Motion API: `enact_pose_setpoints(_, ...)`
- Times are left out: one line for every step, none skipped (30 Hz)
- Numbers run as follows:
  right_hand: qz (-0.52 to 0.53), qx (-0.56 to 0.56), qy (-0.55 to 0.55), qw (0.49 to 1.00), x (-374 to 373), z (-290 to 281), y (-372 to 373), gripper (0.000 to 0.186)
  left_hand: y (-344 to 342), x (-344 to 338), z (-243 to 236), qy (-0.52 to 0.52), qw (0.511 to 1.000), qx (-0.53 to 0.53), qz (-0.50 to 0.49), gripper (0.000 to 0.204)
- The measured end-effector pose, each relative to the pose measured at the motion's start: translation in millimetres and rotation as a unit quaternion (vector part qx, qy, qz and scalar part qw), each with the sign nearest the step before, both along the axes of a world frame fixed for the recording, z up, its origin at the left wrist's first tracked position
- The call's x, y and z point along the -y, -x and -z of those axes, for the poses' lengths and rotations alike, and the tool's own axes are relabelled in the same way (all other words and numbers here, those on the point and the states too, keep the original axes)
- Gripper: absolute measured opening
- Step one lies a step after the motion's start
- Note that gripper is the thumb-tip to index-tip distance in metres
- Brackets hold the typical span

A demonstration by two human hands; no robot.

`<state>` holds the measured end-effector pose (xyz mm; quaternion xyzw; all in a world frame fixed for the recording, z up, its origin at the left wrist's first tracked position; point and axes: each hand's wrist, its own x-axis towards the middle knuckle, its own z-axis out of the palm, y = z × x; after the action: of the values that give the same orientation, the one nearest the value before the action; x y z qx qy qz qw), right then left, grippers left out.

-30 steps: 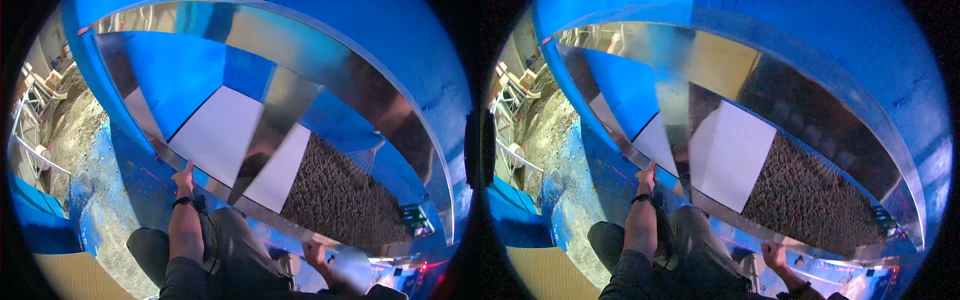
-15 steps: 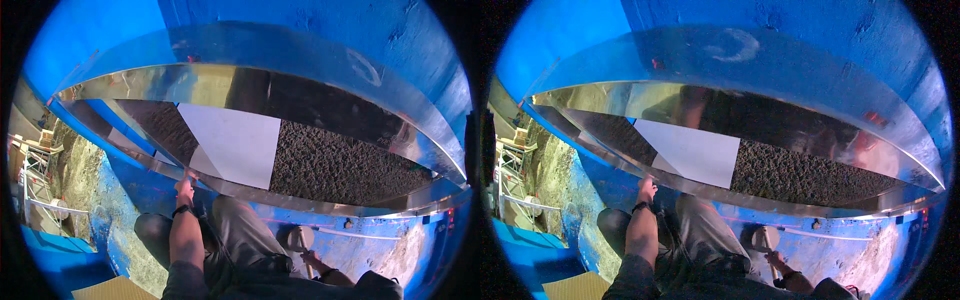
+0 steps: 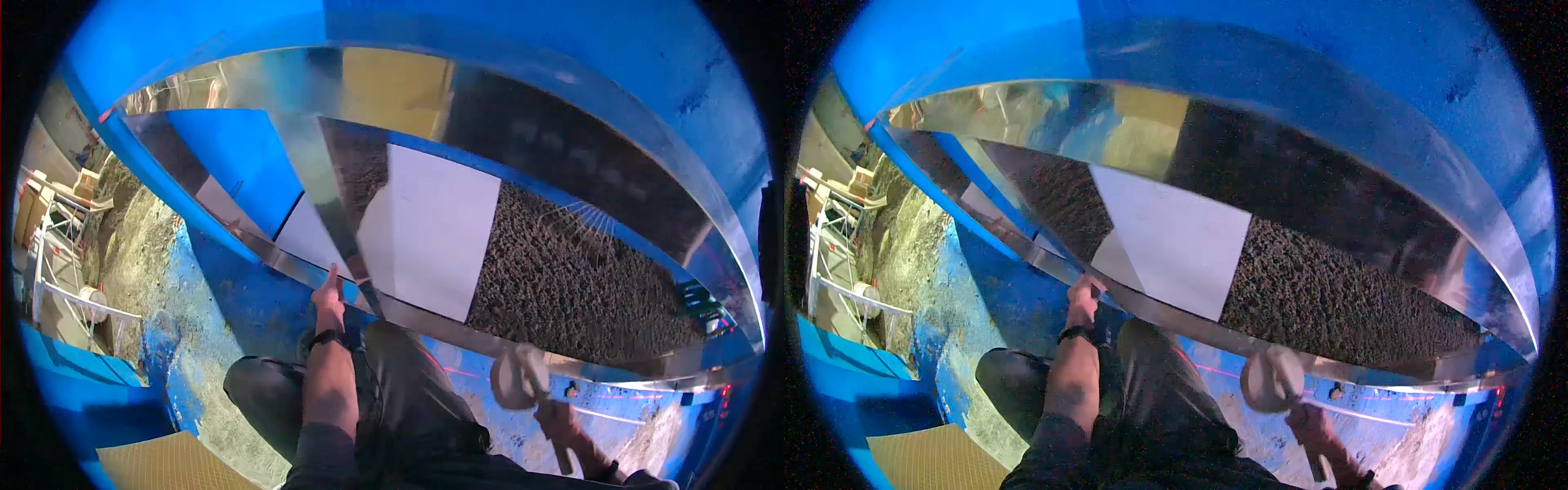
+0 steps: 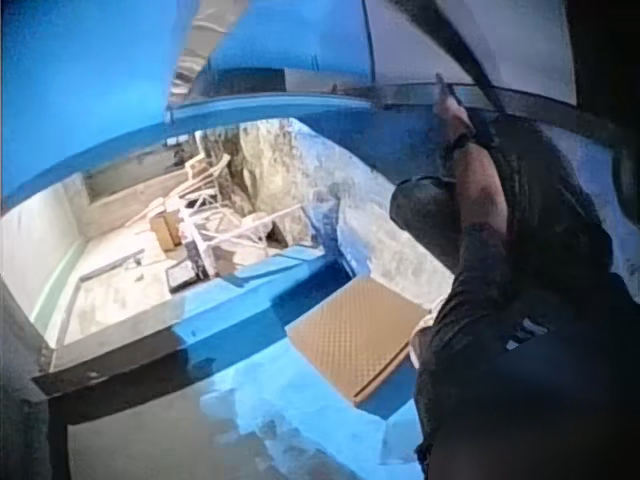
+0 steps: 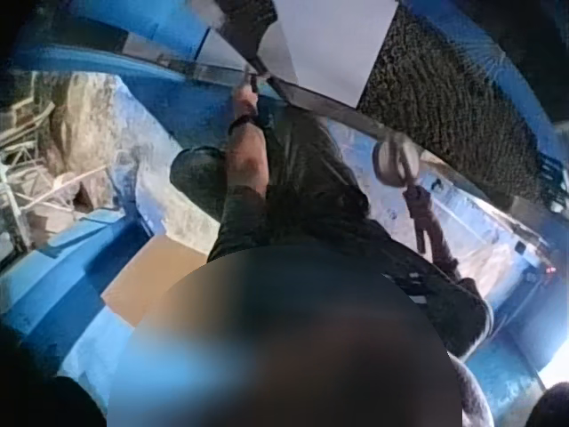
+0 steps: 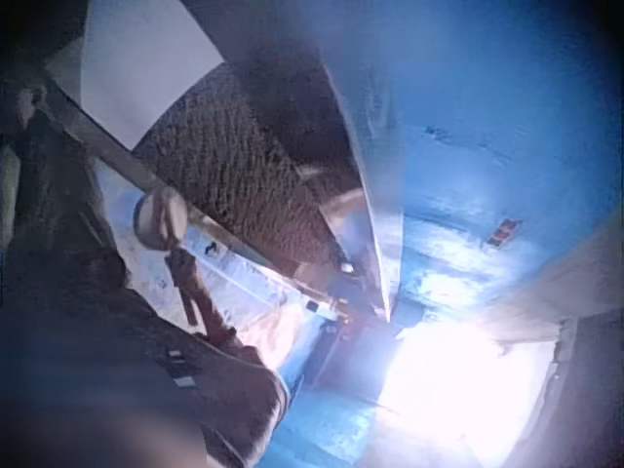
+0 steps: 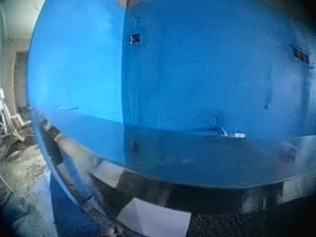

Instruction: The recorder applies mortar to a large ceramic tile using a trowel, then lifts the tile and presses it onto a wall, securing it and measuring alignment.

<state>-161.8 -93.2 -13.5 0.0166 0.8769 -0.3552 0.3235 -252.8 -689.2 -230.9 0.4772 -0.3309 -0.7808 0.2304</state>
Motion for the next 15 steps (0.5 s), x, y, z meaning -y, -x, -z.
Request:
enact_pose_setpoints(-0.013, -0.027, 0.007, 1.000, 26.5, -14.2, 23.1, 0.016, -9.9, 15.3, -6.8, 0.014, 0.999, 0.047, 0.021, 0.055)
enact_pose_setpoints(-0.026, -0.054, 0.011, 0.998, 59.8, -29.6, 42.9, 0.017, -17.6, 26.3, -8.6, 0.024, 0.994, 0.094, 0.042, 0.056)
enact_pose_setpoints(0.005, -0.056, 0.185, 0.981, 98.8, -33.9, 54.9, 0.013, -28.7, 43.1, 3.0, 0.041, 0.994, -0.003, -0.101, 0.062)
enact_pose_setpoints(-0.009, -0.065, 0.181, 0.981, 113.7, -24.9, 62.6, 0.013, -15.0, 34.7, -2.0, 0.035, 0.993, -0.013, -0.113, 0.062)
enact_pose_setpoints(0.034, -0.081, 0.170, 0.981, 119.9, -10.4, 69.9, 0.014, 4.8, 16.6, -17.1, 0.070, 0.983, 0.132, -0.105, 0.069)
enact_pose_setpoints(0.071, -0.091, 0.165, 0.980, 130.1, 2.6, 79.0, 0.015, 11.0, 9.4, -27.2, 0.105, 0.949, 0.280, -0.099, 0.077)
enact_pose_setpoints(0.038, -0.195, 0.065, 0.978, 150.1, 17.5, 91.2, 0.019, 6.5, 14.9, -22.0, 0.100, 0.948, 0.281, -0.114, 0.077)
enact_pose_setpoints(0.023, -0.194, 0.068, 0.978, 167.3, 26.0, 106.7, 0.019, -1.0, 18.9, -15.5, 0.112, 0.966, 0.204, -0.113, 0.085)
enact_pose_setpoints(0.009, -0.142, 0.094, 0.985, 194.0, 28.8, 126.1, 0.020, -12.4, 27.6, -7.3, 0.128, 0.977, 0.129, -0.114, 0.093)
enact_pose_setpoints(-0.003, -0.088, 0.118, 0.989, 218.4, 30.1, 141.7, 0.021, -22.1, 36.1, 6.3, 0.128, 0.974, 0.135, -0.129, 0.093)
enact_pose_setpoints(-0.028, -0.084, 0.148, 0.985, 238.1, 34.5, 153.4, 0.021, -32.5, 45.1, 19.3, 0.120, 0.971, 0.154, -0.141, 0.095)
enact_pose_setpoints(-0.042, -0.078, 0.150, 0.985, 243.2, 52.6, 170.2, 0.021, -39.3, 50.6, 27.6, 0.108, 0.967, 0.171, -0.152, 0.097)
enact_pose_setpoints(-0.055, -0.091, 0.107, 0.989, 221.6, 69.8, 204.0, 0.019, -8.9, 25.2, -0.1, 0.067, 0.976, 0.168, -0.120, 0.096)
enact_pose_setpoints(-0.081, -0.090, 0.080, 0.989, 219.2, 81.3, 222.8, 0.017, -1.8, 20.1, -15.2, 0.064, 0.977, 0.164, -0.119, 0.096)
enact_pose_setpoints(-0.088, -0.093, 0.076, 0.989, 233.2, 75.8, 231.7, 0.017, -1.0, 19.0, -23.4, 0.055, 0.976, 0.189, -0.090, 0.096)
